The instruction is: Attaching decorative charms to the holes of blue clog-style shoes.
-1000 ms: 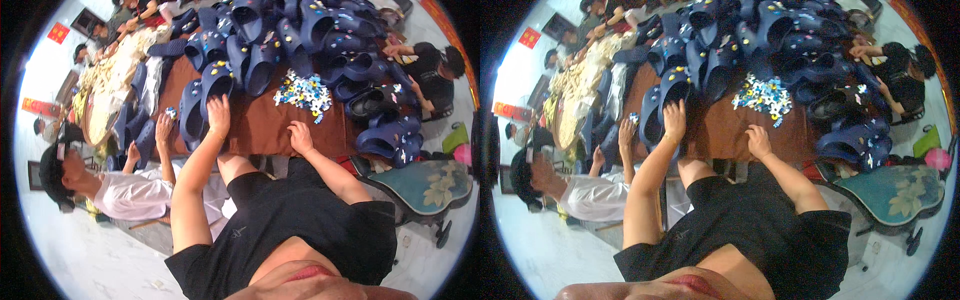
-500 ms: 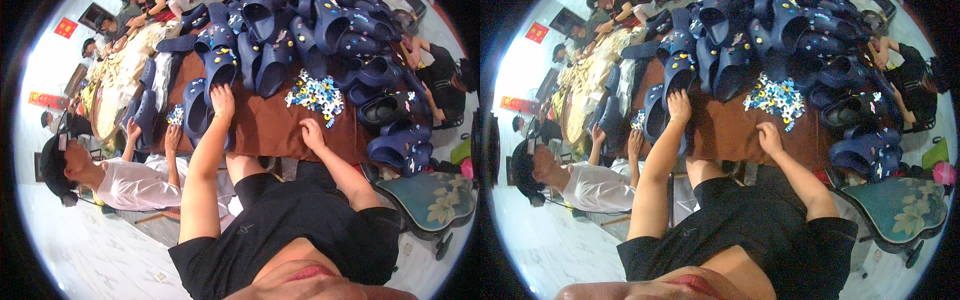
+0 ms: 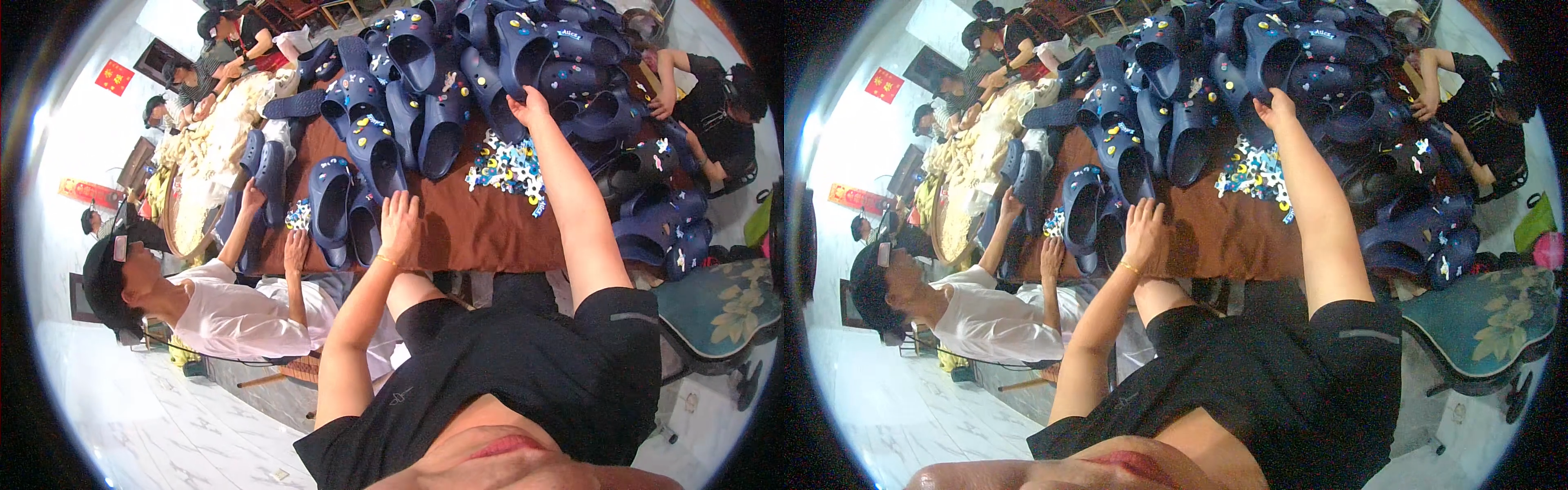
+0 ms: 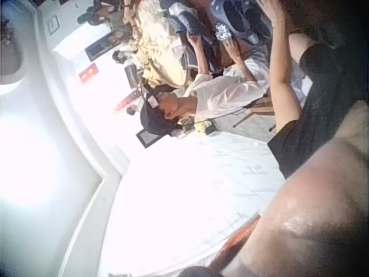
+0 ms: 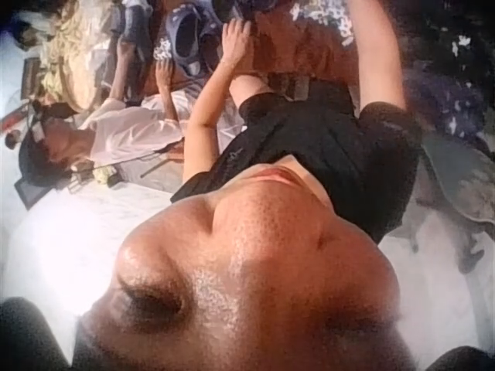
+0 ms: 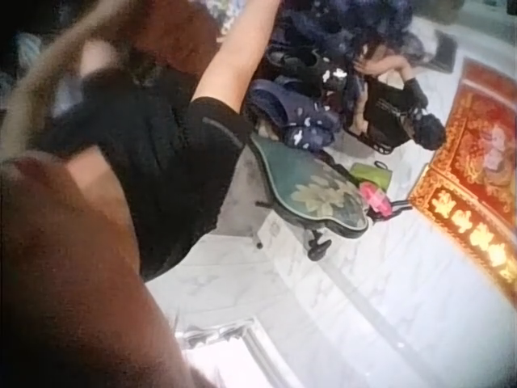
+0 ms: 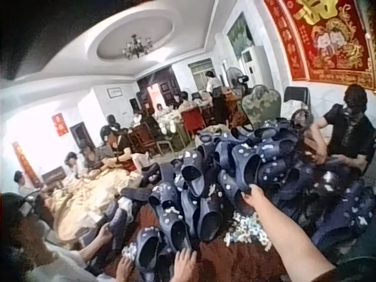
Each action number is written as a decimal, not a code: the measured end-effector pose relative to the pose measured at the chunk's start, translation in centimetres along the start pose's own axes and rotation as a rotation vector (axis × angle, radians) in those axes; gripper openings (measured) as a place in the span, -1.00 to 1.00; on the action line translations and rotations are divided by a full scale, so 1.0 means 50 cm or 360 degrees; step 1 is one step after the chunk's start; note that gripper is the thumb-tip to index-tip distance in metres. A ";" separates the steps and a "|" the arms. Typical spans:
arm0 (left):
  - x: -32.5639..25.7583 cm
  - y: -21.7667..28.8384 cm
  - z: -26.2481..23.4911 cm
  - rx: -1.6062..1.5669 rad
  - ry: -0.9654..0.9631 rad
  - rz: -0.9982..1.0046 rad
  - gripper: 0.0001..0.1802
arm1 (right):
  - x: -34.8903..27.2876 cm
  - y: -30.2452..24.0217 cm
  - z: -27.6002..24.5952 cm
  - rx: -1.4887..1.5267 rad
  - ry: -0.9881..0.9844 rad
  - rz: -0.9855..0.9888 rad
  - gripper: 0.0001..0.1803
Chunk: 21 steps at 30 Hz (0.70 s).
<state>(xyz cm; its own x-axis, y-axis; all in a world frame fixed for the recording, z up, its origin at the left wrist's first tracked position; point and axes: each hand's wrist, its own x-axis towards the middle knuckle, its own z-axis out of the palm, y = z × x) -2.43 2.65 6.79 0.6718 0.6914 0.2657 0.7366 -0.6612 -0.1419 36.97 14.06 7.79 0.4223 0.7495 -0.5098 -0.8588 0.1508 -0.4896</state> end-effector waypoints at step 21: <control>-0.119 0.197 0.024 -0.1941 0.0039 -0.1149 -0.17 | -0.487 0.317 -0.404 -0.1688 -0.0808 0.0357 -0.36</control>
<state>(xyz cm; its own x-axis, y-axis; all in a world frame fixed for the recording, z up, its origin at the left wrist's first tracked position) 0.92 -7.64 2.64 0.1712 0.9836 -0.0574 0.3761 -0.0114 0.9265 18.92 -14.83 -1.83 -0.0741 0.8962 -0.4374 -0.1308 -0.4435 -0.8867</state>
